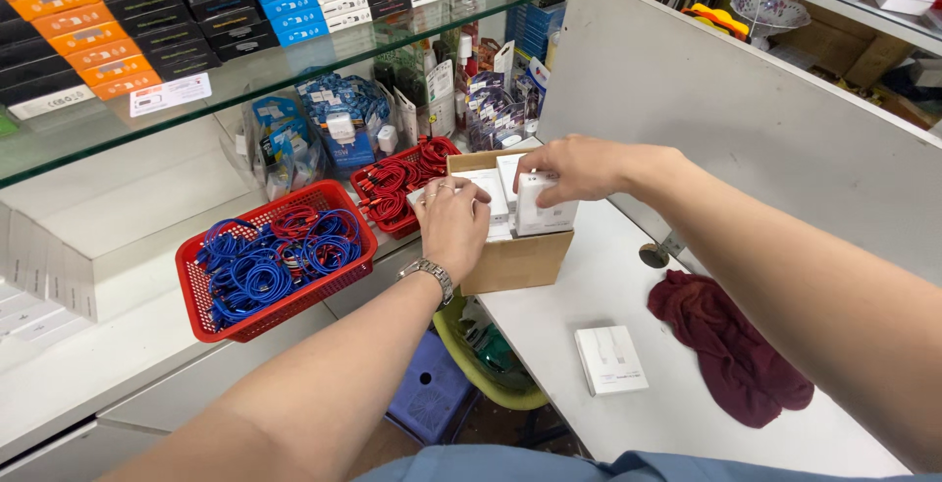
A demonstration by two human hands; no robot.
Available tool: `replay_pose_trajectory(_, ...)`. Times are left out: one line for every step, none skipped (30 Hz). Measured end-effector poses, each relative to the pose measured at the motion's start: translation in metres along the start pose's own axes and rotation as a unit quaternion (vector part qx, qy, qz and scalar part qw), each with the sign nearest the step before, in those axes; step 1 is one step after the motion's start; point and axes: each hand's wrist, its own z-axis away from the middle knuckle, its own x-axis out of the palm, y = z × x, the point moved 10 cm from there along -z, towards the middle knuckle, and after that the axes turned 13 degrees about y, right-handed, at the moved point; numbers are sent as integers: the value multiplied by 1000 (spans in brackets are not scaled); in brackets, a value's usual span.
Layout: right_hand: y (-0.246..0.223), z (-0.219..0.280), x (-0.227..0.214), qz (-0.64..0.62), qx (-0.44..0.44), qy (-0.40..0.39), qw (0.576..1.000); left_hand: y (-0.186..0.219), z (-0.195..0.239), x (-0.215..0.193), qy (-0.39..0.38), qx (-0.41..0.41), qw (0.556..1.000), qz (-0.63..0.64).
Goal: The person wipes small white boxes and a phone box with a maroon cloth, then places them on a shelf. They also move red and blue baskets of cables and a pack of chargers onto the counter.
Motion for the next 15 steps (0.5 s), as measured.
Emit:
replay_pose_trajectory(-6, -4, 6, 22, -11, -12, 1000, -2, 4, 4, -16, -5, 1000, 2)
replay_pose_trajectory(-9, -7, 12, 45, -22, -24, 998, -3, 7, 7, -32, -10, 999, 5)
replay_pose_trajectory(-12, -9, 16, 41, -28, -17, 999, -4, 10, 10, -48, -15, 999, 8)
replay_pose_trajectory(-16, -10, 19, 37, -34, -10, 999, -6, 12, 11, -54, -18, 998, 8)
replay_pose_trajectory(-17, -11, 20, 34, -40, -4, 999, -7, 14, 11, -60, -21, 998, 8)
replay_pose_trajectory(-17, -11, 22, 31, -43, -5, 999, -8, 14, 11, -66, -23, 998, 9)
replay_pose_trajectory(-18, -11, 23, 28, -46, -6, 999, -10, 13, 10, -71, -29, 997, 10)
replay_pose_trajectory(-18, -10, 24, 24, -48, -8, 999, -11, 12, 11, -79, -34, 996, 11)
replay_pose_trajectory(-15, -9, 26, 30, -32, -17, 999, -11, 12, 12, -86, -39, 995, 13)
replay_pose_trajectory(-12, -8, 27, 36, -17, -25, 999, -12, 13, 15, -105, -41, 994, 1)
replay_pose_trajectory(-11, -7, 27, 43, -2, -34, 999, -13, 14, 20, -123, -43, 991, -11)
replay_pose_trajectory(-16, -8, 26, 50, -20, -24, 998, -16, 15, 24, -142, -45, 988, -24)
replay_pose_trajectory(-22, -9, 24, 58, -38, -14, 998, -22, 15, 26, -145, -69, 986, -35)
replay_pose_trajectory(-27, -8, 22, 66, -55, -4, 996, -28, 15, 30, -148, -92, 984, -45)
replay_pose_trajectory(-29, -8, 22, 75, -57, -6, 996, -34, 15, 34, -150, -115, 980, -55)
